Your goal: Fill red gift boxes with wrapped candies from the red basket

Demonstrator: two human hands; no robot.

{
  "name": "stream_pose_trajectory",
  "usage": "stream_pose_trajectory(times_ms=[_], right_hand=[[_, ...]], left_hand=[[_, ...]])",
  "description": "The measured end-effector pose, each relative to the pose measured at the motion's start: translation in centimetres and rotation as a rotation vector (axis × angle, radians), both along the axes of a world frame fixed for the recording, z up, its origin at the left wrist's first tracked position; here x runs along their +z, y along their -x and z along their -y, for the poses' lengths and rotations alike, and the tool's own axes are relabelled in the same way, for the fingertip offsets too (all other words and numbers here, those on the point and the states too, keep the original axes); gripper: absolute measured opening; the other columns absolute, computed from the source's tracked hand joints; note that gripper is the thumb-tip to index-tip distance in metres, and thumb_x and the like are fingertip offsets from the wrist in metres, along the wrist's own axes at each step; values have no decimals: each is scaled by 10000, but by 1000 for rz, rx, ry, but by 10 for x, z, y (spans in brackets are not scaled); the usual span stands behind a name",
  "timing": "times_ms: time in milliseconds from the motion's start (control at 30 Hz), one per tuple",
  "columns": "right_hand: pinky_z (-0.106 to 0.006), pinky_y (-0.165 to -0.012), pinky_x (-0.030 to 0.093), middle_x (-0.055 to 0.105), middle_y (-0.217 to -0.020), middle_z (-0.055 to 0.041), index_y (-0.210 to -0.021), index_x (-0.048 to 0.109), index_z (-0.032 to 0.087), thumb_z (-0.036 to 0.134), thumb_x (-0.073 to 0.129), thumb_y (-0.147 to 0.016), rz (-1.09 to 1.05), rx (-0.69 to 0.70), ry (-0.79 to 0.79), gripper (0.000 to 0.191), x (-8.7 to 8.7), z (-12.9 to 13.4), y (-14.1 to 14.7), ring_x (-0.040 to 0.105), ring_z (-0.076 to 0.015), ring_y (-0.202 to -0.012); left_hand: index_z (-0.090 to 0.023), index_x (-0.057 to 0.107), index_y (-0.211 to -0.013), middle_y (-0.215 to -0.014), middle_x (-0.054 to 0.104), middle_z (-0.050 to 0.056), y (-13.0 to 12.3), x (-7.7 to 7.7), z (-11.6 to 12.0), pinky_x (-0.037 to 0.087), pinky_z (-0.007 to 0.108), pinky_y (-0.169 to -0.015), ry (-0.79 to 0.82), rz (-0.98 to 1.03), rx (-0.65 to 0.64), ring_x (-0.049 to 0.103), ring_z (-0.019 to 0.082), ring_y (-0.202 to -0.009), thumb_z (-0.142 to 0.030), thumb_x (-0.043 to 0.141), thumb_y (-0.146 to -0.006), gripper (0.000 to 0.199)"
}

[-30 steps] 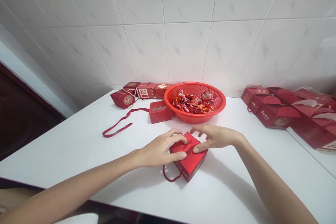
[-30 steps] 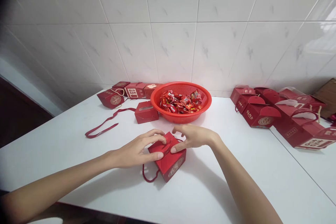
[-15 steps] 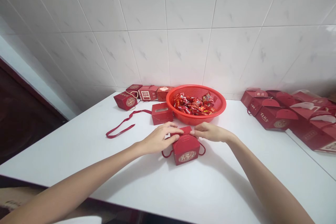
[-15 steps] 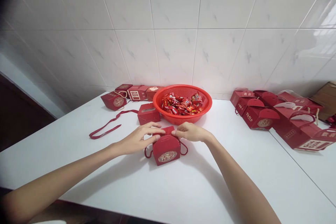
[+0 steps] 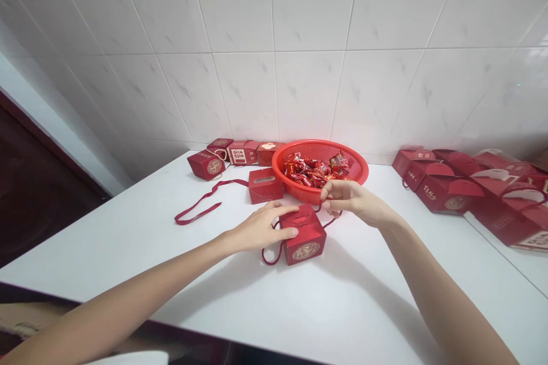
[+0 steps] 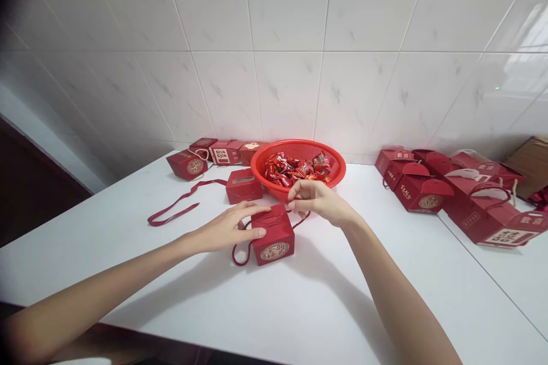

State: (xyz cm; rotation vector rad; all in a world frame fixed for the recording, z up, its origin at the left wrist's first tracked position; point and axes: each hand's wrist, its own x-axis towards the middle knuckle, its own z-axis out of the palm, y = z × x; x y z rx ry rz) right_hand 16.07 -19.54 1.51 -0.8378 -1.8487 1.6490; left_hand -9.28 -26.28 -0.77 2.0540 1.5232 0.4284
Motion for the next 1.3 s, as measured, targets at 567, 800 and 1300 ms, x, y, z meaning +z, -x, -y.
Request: stream_pose_trajectory(times_ms=[567, 800, 1300], right_hand=[[-293, -620, 452, 599, -740, 23, -930, 551, 229, 368, 686, -836, -33, -179, -328, 216, 14, 44, 25, 563, -156, -671], [-296, -608, 425, 595, -701, 53, -1011, 486, 264, 215, 586, -801, 25, -314, -433, 238, -5, 55, 48, 569, -172, -631], [-307, -653, 502, 651, -736, 7, -836, 578, 225, 259, 643, -691, -249, -788, -414, 163, 22, 58, -37, 634, -170, -690]], left_hand=[[-290, 518, -1403, -1558, 425, 84, -5, 45, 21, 441, 524, -1123, -4, 738, -245, 524, 340, -1337, -436, 664, -878, 564], [-319, 386, -1511, -1677, 185, 62, -13, 36, 32, 307, 509, -1226, -67, 544, -327, 279, 320, -1510, -406, 668, -898, 680], [-372, 612, -1344, -1622, 341, 18, 5, 36, 26, 492, 507, -1092, -183, 317, -265, 453, 362, -1391, -458, 662, -873, 481]])
